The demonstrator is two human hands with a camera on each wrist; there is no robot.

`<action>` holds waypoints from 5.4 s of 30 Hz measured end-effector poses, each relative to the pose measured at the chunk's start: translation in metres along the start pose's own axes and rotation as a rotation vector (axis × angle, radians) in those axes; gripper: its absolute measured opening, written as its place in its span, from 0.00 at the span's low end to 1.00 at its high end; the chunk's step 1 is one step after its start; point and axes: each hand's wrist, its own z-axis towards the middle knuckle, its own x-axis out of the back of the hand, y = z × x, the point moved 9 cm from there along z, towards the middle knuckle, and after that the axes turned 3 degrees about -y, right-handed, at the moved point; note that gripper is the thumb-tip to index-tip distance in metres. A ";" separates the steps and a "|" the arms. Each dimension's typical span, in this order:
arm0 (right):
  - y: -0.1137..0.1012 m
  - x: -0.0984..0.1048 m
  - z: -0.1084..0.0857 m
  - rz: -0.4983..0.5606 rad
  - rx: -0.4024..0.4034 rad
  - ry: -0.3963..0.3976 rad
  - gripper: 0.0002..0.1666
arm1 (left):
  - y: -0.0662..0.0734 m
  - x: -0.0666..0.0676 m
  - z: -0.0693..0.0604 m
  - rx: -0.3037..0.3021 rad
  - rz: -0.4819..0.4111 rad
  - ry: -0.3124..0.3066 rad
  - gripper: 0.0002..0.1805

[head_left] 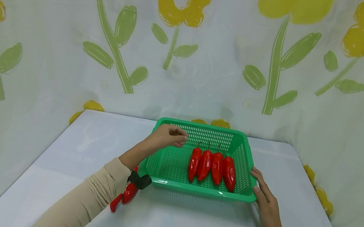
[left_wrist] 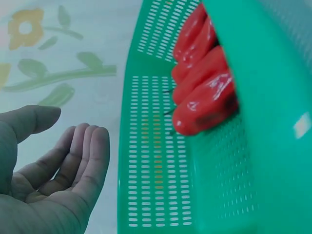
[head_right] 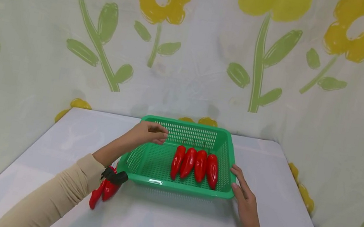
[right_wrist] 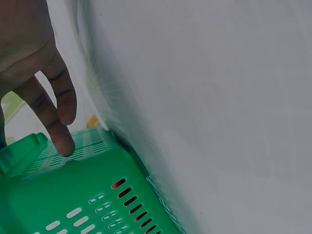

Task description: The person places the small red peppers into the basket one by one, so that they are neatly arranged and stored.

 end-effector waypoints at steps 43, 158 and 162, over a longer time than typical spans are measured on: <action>-0.001 -0.003 0.000 0.056 0.015 -0.022 0.27 | -0.064 0.067 -0.104 -0.145 -0.142 0.393 0.23; -0.005 0.001 -0.004 0.043 -0.002 -0.043 0.28 | -0.159 0.071 -0.175 0.285 0.260 0.495 0.29; -0.002 -0.002 -0.001 0.034 -0.014 -0.049 0.28 | -0.157 0.077 -0.177 0.283 0.265 0.516 0.29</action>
